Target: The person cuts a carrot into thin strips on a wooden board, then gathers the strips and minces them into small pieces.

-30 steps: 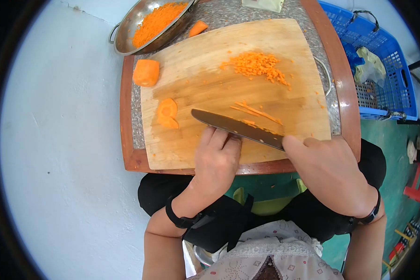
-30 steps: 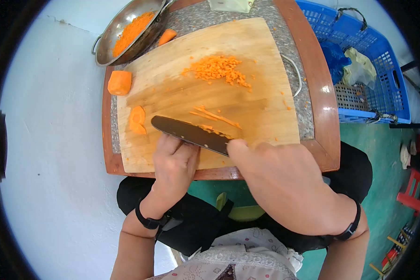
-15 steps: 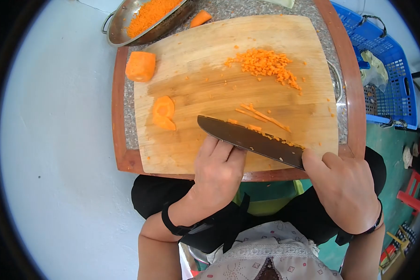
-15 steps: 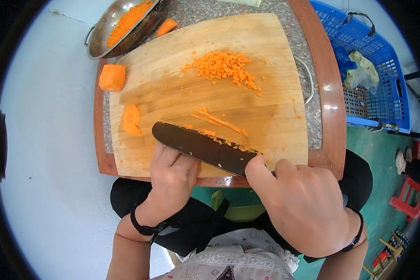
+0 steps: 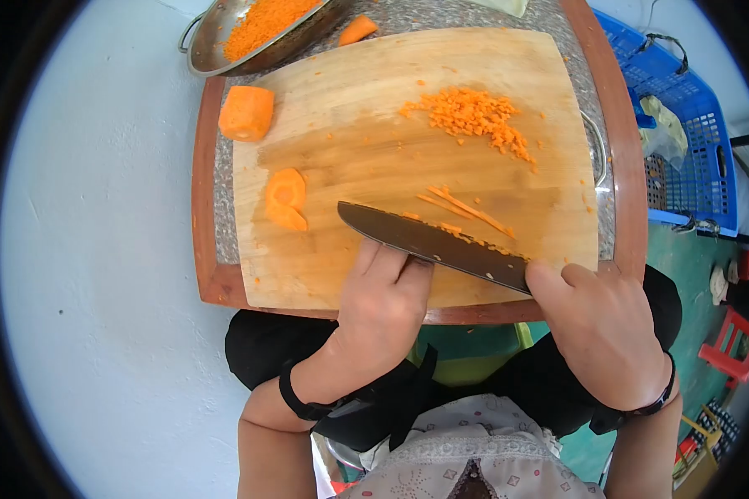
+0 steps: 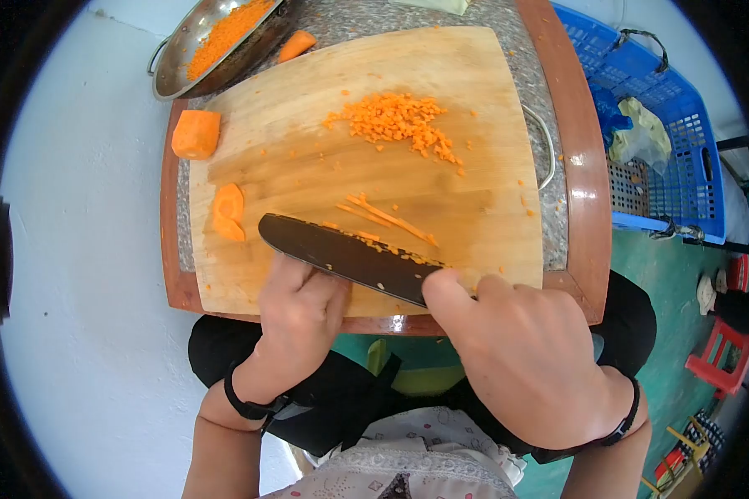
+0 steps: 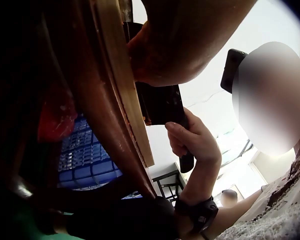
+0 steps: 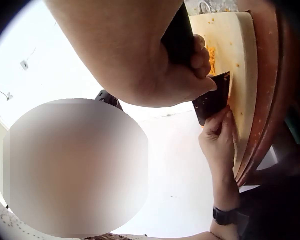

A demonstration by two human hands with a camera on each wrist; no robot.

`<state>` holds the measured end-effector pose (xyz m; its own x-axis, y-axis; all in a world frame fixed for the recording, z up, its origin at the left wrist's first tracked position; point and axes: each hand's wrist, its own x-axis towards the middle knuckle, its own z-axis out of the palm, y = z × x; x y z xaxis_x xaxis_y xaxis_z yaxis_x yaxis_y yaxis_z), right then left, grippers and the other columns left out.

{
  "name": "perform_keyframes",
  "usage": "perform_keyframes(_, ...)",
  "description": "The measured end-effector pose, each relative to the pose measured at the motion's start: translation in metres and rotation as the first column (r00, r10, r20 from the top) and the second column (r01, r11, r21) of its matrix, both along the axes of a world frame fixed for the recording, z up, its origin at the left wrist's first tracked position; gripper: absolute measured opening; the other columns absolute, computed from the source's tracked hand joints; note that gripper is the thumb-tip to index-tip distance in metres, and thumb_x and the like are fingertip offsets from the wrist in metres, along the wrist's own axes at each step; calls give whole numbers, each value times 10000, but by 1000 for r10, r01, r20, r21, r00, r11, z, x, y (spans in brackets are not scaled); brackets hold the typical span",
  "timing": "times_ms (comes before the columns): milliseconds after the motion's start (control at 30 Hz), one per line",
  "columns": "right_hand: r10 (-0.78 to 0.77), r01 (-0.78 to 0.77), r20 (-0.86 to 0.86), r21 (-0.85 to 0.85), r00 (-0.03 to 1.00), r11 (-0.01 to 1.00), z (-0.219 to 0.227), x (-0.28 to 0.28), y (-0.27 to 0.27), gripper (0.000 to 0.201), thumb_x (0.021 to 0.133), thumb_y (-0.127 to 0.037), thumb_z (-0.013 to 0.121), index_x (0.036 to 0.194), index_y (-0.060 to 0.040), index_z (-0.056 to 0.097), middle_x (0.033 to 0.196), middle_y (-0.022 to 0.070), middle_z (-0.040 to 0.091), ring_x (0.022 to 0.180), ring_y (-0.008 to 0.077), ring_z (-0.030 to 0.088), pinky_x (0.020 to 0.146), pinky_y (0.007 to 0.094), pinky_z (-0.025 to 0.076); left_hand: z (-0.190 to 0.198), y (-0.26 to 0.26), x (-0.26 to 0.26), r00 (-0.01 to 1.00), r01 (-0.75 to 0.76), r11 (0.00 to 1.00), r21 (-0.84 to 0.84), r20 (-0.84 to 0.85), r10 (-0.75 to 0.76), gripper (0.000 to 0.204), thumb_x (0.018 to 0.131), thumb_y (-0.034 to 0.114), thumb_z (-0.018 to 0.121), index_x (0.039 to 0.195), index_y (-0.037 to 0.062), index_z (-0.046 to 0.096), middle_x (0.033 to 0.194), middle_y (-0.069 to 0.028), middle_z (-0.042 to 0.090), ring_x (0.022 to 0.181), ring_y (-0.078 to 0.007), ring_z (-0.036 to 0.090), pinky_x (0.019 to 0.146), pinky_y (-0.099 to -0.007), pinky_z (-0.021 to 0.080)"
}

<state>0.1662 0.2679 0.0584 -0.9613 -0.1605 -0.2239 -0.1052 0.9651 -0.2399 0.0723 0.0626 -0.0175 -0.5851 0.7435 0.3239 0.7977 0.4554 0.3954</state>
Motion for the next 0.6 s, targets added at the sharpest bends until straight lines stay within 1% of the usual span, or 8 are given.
perform_keyframes(133,-12,16,-58,57,998,998,-9,-6,-18,239,801,-99,609,1009,-43,506,640,72,579,571,249,639,484,334,475,2,0,2,998,-57,998,8,-14,57,248,665,-59,648,910,-59,683,967,-175,623,924,-347,602,782,-388,523)
perform_keyframes(233,-40,0,-148,-257,988,967,-20,-15,-17,190,811,-62,587,970,-74,485,645,141,581,584,332,622,504,427,453,-1,-4,2,998,-65,998,-6,-17,65,258,673,-62,673,929,-40,696,964,-158,631,921,-332,610,778,-382,523)
perform_keyframes(267,-31,-15,-153,-290,988,957,-23,-18,-12,182,816,-65,589,966,-71,486,642,149,584,586,338,623,511,433,459,-2,-5,2,997,-72,997,-12,-18,72,265,676,-62,680,938,-35,700,965,-153,633,920,-327,612,777,-381,523)
perform_keyframes(333,-6,-53,-167,-350,986,935,-28,-21,-3,166,826,-70,591,956,-65,489,636,164,591,591,349,624,526,445,471,-3,1,2,993,-57,998,3,-104,57,277,679,-60,678,954,-36,701,970,-154,634,915,-326,614,772,-382,524)
perform_keyframes(367,-48,-14,-163,-357,985,934,-28,-22,-1,159,826,-68,590,947,-60,488,635,167,590,593,355,623,533,451,474,-3,2,2,988,-53,998,13,-145,55,284,681,-60,677,962,-36,702,973,-154,634,913,-326,615,770,-382,524)
perform_keyframes(433,-119,60,-141,-366,983,929,-28,-22,1,144,825,-65,589,928,-51,488,635,174,589,597,368,620,546,463,480,-2,2,3,988,-58,998,20,-140,60,257,701,-60,685,956,-31,704,958,-147,638,899,-325,616,769,-380,522)
perform_keyframes(500,-95,54,-114,-323,989,945,-24,-19,0,124,822,-61,586,900,-45,490,639,170,582,608,378,610,541,460,476,-3,4,2,990,-76,996,37,-114,80,201,735,-65,706,931,-22,707,947,-142,648,890,-325,622,774,-376,514)
perform_keyframes(600,-65,31,-108,-289,992,957,-21,-8,-7,119,814,-56,587,887,-49,492,639,152,573,601,364,602,528,449,465,-5,1,-1,990,-33,999,26,-133,36,212,712,-68,709,918,-17,709,945,-144,649,886,-335,619,761,-384,516)
